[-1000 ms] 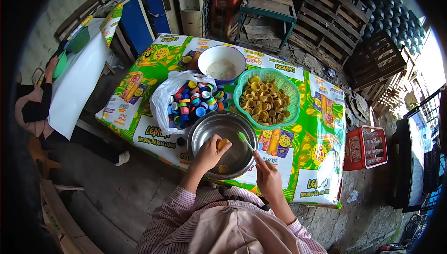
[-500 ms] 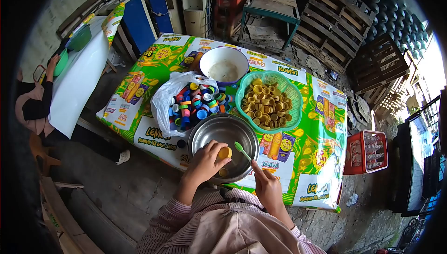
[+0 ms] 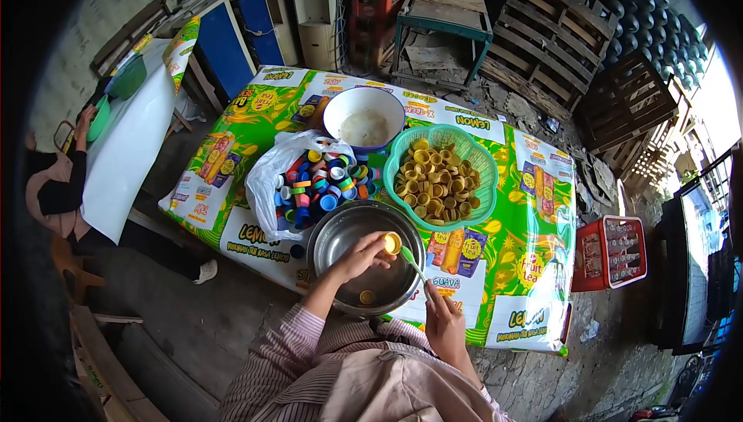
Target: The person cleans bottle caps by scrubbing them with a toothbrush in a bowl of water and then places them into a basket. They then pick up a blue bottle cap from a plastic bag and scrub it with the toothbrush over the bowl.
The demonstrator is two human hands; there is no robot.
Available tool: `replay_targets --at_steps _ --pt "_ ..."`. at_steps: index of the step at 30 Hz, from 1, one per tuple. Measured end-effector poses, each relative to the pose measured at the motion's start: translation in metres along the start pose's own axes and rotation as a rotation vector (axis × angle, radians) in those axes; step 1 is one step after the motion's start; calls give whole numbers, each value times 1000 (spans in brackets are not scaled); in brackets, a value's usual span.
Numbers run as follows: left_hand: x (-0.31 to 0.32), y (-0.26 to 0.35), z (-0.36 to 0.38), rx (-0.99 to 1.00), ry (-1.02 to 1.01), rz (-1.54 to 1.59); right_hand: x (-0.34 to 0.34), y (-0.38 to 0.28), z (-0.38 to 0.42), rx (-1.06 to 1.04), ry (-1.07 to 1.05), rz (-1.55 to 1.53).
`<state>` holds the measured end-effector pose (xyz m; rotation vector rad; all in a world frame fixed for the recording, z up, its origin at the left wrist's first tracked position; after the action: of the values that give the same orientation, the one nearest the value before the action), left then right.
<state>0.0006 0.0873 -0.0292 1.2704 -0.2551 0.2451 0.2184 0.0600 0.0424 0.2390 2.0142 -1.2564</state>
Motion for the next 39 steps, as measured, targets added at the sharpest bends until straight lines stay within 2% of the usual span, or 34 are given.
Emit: replay_targets --at_steps 4,6,8,10,13,15,18,20,24,26,29,34,36,39 --pt "31 48 -68 77 -211 298 -9 -2 1 0 100 18" --pt "44 71 -86 43 -70 251 -9 2 5 38 90 35" --pt "39 73 -94 75 146 -196 -11 5 6 67 82 75" --pt "31 68 -79 282 153 -327 -12 7 6 88 72 84" --pt "4 50 -39 341 131 -581 -7 8 12 117 58 82" --pt "-3 50 -3 171 87 -745 -5 6 11 140 34 81" --pt "-2 32 35 103 -93 -989 -4 6 9 165 38 57" --pt "3 19 49 117 -145 -1160 -3 8 8 145 58 56" --pt "8 -7 52 36 -203 -1286 -4 4 5 121 52 61" --pt "8 -19 53 29 -193 -1271 -5 6 7 125 39 70" --pt "6 -26 53 -90 -175 -1166 -4 7 11 93 50 57" --pt "4 -10 46 -23 -163 -1086 -3 10 20 124 17 56" --pt "-3 1 37 65 -49 -1022 -4 11 21 70 58 38" --pt "-24 0 16 136 156 -913 -7 9 21 97 30 59"
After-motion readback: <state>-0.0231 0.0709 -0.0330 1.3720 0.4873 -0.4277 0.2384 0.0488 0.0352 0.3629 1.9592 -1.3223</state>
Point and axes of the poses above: each hand's wrist, its own z-axis away from the middle knuckle, its own x-axis out of the palm, y = z × x, the point moved 4 cm from there along -z, towards the middle knuckle
